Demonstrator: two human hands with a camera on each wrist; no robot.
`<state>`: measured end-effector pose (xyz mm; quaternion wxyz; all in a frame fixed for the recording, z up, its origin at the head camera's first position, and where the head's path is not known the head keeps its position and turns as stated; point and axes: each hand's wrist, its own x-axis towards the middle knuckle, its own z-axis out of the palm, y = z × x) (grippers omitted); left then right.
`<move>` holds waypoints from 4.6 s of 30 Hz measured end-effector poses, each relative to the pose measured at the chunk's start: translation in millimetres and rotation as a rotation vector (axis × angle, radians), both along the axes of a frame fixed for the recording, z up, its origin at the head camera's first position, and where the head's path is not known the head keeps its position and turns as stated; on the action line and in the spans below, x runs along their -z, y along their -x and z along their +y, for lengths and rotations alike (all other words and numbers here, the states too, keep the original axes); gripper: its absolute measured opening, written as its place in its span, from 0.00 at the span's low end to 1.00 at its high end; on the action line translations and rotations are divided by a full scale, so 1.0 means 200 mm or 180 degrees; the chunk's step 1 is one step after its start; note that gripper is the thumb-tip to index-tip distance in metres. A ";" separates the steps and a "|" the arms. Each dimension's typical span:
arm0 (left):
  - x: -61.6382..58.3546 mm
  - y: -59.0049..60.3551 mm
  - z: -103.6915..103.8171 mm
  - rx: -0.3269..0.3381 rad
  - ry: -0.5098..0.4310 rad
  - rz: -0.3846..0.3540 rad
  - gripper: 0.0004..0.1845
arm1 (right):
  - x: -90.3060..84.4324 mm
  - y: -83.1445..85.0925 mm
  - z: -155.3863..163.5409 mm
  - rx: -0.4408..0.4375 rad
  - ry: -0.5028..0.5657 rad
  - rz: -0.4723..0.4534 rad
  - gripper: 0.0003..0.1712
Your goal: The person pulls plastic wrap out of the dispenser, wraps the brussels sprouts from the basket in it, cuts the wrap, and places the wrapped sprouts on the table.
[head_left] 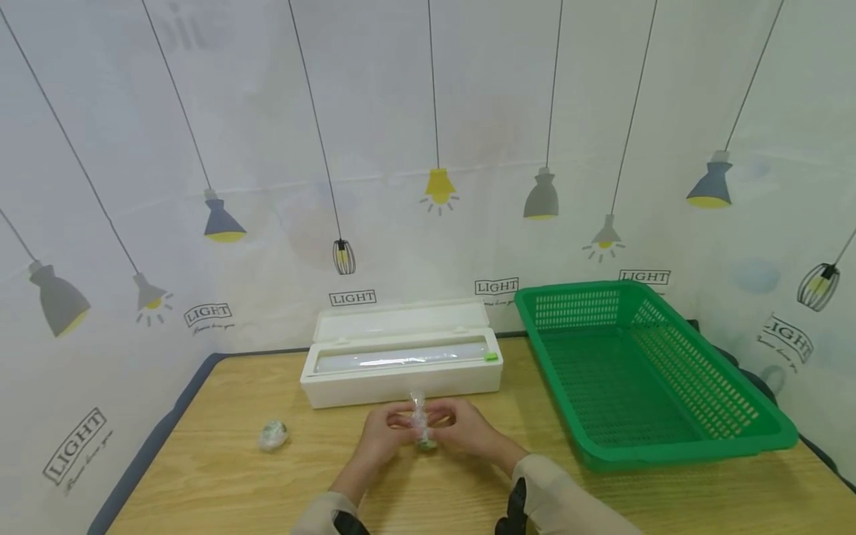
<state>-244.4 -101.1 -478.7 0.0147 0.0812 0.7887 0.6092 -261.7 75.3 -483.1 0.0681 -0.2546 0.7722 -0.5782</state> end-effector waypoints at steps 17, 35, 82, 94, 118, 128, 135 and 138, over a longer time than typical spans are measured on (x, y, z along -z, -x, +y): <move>0.01 -0.02 -0.02 0.0238 0.0362 -0.0024 0.16 | -0.01 -0.01 0.01 0.0137 -0.0103 -0.0250 0.09; 0.01 0.00 -0.03 0.0463 0.0430 0.0166 0.20 | 0.00 -0.02 0.00 0.0275 0.0235 -0.0146 0.26; -0.01 -0.01 -0.07 0.0681 0.0710 0.0215 0.14 | 0.01 -0.02 -0.02 0.0132 0.0258 -0.0364 0.38; 0.01 -0.01 -0.05 0.0484 0.0727 0.0328 0.15 | 0.02 -0.02 -0.03 0.0272 0.0139 -0.0305 0.32; -0.02 0.00 -0.09 0.0756 0.0832 0.0131 0.22 | 0.00 -0.02 -0.02 0.0219 -0.0211 -0.0059 0.11; 0.00 0.01 -0.08 0.0912 0.0544 0.0334 0.15 | -0.01 0.00 -0.01 -0.0049 -0.0416 -0.0185 0.09; 0.01 0.01 -0.08 0.0693 0.0546 0.0444 0.10 | -0.01 0.01 -0.01 -0.0031 -0.0465 -0.0408 0.11; 0.01 0.01 -0.08 0.0657 0.0548 0.0500 0.08 | 0.00 0.01 -0.01 0.0008 -0.0475 -0.0432 0.11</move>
